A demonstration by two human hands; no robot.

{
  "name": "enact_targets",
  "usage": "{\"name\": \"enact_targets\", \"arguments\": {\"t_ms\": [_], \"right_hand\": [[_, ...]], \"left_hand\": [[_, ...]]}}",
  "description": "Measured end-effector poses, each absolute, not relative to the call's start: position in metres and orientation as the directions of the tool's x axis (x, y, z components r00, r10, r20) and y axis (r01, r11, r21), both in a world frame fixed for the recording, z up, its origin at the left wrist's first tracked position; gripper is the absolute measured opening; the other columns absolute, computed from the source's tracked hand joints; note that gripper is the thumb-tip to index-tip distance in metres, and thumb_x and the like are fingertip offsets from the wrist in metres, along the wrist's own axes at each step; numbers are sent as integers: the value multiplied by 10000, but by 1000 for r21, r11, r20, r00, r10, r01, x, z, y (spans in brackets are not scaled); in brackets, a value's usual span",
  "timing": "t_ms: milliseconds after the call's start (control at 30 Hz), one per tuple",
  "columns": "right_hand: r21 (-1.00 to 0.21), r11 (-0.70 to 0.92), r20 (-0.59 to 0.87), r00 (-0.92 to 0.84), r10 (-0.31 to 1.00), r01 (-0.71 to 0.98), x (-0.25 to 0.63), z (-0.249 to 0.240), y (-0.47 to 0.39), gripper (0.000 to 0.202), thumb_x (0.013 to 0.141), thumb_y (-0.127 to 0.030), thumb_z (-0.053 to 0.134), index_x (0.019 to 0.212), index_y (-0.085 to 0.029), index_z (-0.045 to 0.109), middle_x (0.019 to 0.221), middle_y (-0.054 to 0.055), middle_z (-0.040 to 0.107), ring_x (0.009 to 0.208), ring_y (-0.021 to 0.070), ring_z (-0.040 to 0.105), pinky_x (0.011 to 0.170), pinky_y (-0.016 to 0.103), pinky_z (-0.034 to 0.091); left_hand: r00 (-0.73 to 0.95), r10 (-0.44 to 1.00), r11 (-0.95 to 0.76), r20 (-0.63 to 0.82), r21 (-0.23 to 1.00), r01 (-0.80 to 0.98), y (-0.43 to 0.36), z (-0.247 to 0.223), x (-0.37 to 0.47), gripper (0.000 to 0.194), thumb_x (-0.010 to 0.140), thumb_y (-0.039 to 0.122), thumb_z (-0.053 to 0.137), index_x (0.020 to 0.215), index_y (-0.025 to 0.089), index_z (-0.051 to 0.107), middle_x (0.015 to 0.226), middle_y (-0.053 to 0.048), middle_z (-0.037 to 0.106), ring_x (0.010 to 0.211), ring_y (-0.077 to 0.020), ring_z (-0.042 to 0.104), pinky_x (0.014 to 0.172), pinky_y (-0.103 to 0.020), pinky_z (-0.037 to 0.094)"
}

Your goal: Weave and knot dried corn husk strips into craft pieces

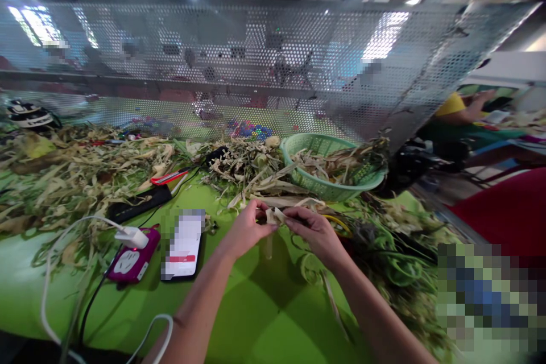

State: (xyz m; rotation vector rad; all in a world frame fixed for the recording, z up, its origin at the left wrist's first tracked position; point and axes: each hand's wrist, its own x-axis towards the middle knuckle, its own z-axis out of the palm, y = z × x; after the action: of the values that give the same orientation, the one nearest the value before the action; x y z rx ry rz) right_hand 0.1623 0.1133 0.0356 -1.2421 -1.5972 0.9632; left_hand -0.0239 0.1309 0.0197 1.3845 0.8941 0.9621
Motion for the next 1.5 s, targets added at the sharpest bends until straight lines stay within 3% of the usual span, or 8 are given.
{"name": "enact_targets", "arguments": {"t_ms": [200, 333, 800, 1300, 1500], "right_hand": [[-936, 197, 178, -92, 980, 293, 161, 37, 114, 228, 757, -384, 671, 877, -195, 709, 756, 9, 649, 662, 147, 538, 599, 245, 396], [-923, 195, 174, -91, 981, 332, 161, 36, 114, 223, 766, -378, 656, 870, -183, 691, 733, 4, 625, 634, 135, 516, 570, 235, 377], [-815, 297, 255, -153, 955, 497, 165, 35, 114, 137, 790, -302, 617, 841, -207, 701, 751, 10, 670, 710, 177, 587, 654, 261, 422], [-858, 295, 209, -239, 948, 420, 169, 31, 119, 139, 778, -300, 620, 838, -201, 697, 773, 20, 647, 725, 171, 565, 662, 264, 425], [-876, 247, 199, -155, 968, 415, 167, 28, 121, 168, 774, -329, 614, 855, -187, 654, 783, 24, 652, 729, 176, 569, 675, 273, 434]], "left_hand": [[255, 967, -8, -8, 998, 60, 134, 18, -24, 339, 680, 281, 749, 893, 174, 509, 830, -28, 639, 796, -175, 607, 731, -293, 455], [276, 961, -8, -3, 999, 41, 135, 17, -23, 317, 689, 315, 742, 879, 166, 536, 800, -18, 633, 750, -158, 593, 689, -271, 445], [333, 943, 53, -8, 990, -128, 136, 20, -21, 349, 694, 325, 755, 936, 136, 588, 902, -71, 677, 852, -180, 622, 811, -312, 463], [396, 917, -39, 57, 998, -54, 134, 22, -24, 320, 760, 320, 690, 1023, 176, 578, 999, -60, 652, 960, -190, 595, 874, -312, 443], [418, 908, -28, 40, 999, -33, 133, 20, -21, 340, 741, 312, 704, 1024, 155, 598, 997, -65, 654, 953, -189, 589, 880, -310, 439]]}}
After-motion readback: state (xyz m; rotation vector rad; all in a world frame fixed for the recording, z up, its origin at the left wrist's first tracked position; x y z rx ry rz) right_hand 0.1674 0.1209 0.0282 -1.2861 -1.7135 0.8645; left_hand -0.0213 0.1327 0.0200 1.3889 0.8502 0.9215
